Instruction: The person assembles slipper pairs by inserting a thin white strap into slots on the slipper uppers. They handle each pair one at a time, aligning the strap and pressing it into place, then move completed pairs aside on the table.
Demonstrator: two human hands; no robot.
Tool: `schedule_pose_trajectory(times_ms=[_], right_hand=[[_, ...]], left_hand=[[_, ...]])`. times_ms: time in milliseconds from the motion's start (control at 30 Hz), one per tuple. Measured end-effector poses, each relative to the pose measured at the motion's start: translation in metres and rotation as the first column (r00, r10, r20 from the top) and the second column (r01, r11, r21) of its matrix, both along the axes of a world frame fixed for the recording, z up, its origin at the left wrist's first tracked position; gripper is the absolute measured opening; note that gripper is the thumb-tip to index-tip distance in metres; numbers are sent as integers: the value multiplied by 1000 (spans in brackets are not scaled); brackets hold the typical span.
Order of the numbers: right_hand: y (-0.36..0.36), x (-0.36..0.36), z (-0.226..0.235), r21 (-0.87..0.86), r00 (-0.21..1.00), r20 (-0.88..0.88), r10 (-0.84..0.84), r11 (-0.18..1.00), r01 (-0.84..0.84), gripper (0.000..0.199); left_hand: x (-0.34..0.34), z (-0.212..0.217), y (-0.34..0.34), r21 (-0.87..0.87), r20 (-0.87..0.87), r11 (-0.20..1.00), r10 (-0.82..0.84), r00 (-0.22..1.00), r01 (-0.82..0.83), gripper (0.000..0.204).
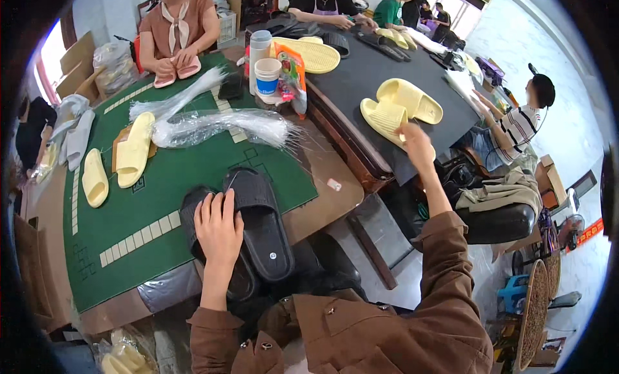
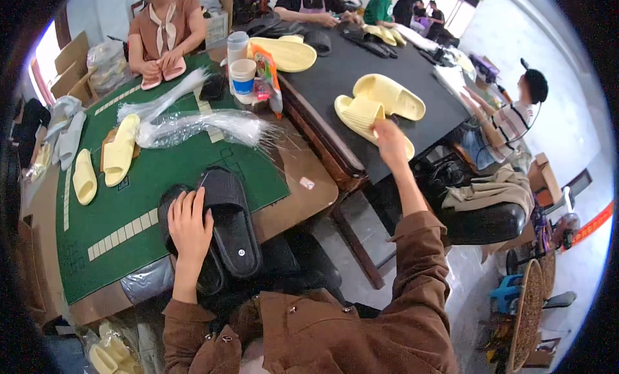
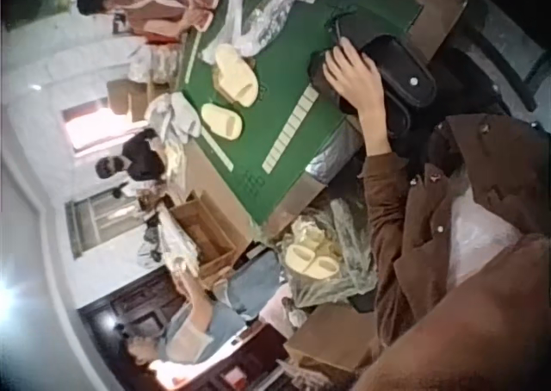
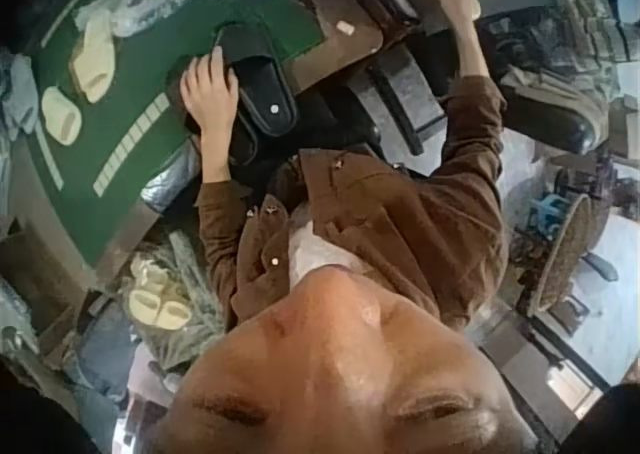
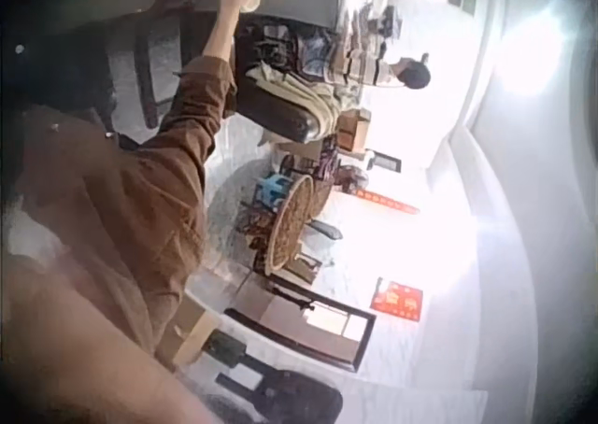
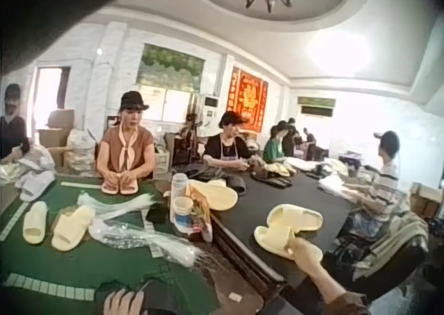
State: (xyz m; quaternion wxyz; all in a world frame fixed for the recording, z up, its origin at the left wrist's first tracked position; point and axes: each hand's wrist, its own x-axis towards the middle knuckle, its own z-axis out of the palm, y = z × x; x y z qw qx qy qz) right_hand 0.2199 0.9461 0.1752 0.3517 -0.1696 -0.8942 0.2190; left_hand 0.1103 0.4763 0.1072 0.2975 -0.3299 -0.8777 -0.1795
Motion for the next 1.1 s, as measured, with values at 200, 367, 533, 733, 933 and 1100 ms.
schedule_pose_trajectory(times_ms=[200, 367, 533, 733, 933, 1100], right_hand=[[70, -22, 11, -41, 955, 56, -290, 955, 293, 36], [136, -46, -4, 21, 885, 181, -429, 901, 433, 41], [139, -60, -6, 212, 820, 329, -467, 883, 418, 40], [107, -59, 5, 286, 884, 299, -359, 918, 275, 37], [84, -36, 16, 164, 895, 402, -193, 977, 138, 41], [67, -30, 19, 121, 894, 438, -88, 992, 38, 35]], left_hand=[[1, -2, -6, -12, -9, 999, 31, 999, -31, 51], [0, -2, -3, -5, 7, 1000, 20, 1000, -20, 51], [1, 0, -1, -4, 20, 1000, 19, 1000, -19, 52], [1, -5, -4, 6, 18, 1000, 25, 1000, -25, 53], [0, -2, -3, -3, 37, 1000, 0, 999, 0, 52], [22, 23, -8, -9, 87, 1000, 8, 996, -7, 54]])
